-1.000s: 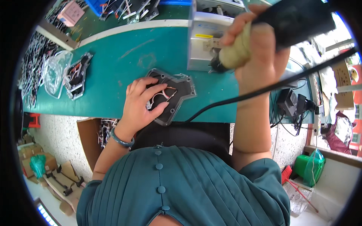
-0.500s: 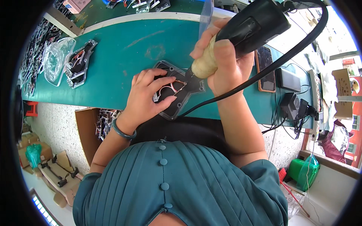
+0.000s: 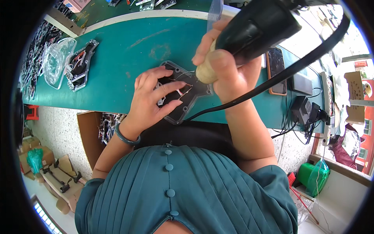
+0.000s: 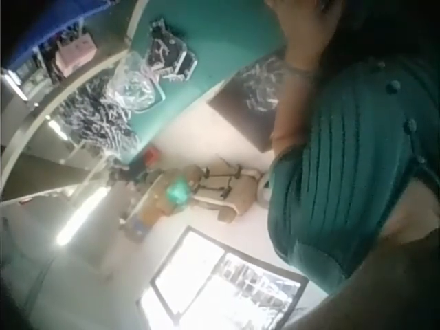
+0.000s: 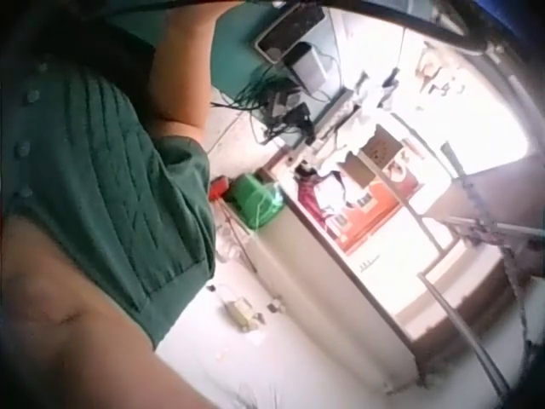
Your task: Assembling electronic and plastic toy components using a heat tool at a factory workbench.
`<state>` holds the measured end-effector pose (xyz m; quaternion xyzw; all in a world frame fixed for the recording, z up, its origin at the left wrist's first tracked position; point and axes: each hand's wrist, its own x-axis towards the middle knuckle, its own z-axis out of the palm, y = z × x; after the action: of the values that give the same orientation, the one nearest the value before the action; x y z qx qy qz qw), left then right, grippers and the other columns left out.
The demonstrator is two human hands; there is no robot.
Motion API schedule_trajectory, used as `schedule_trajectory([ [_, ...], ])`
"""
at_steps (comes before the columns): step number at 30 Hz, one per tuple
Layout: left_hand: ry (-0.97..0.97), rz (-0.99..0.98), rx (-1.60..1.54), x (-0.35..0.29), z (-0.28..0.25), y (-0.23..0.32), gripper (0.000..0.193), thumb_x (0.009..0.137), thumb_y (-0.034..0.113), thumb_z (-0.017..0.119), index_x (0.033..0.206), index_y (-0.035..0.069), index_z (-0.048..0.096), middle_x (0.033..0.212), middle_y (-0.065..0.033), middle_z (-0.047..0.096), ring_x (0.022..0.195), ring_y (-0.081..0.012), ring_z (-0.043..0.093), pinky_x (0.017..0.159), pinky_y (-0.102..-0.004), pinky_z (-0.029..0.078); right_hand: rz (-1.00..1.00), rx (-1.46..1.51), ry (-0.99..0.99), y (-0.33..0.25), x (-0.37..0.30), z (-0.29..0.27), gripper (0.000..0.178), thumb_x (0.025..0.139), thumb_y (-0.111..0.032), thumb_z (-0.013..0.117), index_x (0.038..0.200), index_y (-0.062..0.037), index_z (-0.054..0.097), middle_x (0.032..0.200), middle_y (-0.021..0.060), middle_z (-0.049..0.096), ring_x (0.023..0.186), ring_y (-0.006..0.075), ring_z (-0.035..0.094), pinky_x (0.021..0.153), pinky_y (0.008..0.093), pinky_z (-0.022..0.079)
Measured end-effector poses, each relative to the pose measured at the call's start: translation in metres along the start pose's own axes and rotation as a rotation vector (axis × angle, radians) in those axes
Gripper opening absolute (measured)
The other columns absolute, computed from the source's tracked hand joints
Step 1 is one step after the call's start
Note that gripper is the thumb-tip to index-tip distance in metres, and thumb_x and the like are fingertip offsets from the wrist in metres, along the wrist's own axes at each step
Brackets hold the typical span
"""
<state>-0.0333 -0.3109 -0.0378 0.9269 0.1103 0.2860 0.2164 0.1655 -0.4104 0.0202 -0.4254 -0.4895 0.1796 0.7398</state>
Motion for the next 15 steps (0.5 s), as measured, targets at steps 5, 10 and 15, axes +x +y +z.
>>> schedule_trajectory([
  [5, -0.027, 0.113, 0.054, -0.002, 0.003, -0.004, 0.03, 0.083, 0.028, 0.078, 0.112, 0.023, 0.075, 0.126, -0.0042, 0.059, 0.131, -0.0274, 0.05, 0.112, -0.0528, 0.031, -0.092, 0.26, 0.033, -0.001, 0.006, -0.001, 0.06, 0.087, -0.042, 0.076, 0.122, 0.0012, 0.053, 0.085, 0.0147, 0.063, 0.069, 0.0217, 0.063, 0.064, 0.0333, 0.053],
  [10, -0.065, 0.06, -0.015, 0.0, -0.004, 0.001, 0.031, 0.083, 0.029, 0.079, 0.112, 0.022, 0.075, 0.125, -0.0042, 0.06, 0.131, -0.0276, 0.051, 0.113, -0.0541, 0.03, -0.046, 0.273, 0.076, -0.009, 0.003, -0.002, 0.071, 0.084, -0.058, 0.075, 0.124, -0.0032, 0.052, 0.086, 0.0136, 0.063, 0.069, 0.0227, 0.063, 0.065, 0.037, 0.054],
  [15, 0.032, 0.015, -0.136, 0.014, -0.004, 0.008, 0.035, 0.077, 0.028, 0.085, 0.108, 0.017, 0.074, 0.115, -0.0028, 0.062, 0.12, -0.0265, 0.057, 0.105, -0.0479, 0.034, -0.064, 0.352, 0.007, -0.012, 0.004, 0.001, 0.08, 0.079, -0.067, 0.076, 0.122, -0.0044, 0.052, 0.086, 0.0122, 0.063, 0.066, 0.0224, 0.063, 0.064, 0.0381, 0.055],
])
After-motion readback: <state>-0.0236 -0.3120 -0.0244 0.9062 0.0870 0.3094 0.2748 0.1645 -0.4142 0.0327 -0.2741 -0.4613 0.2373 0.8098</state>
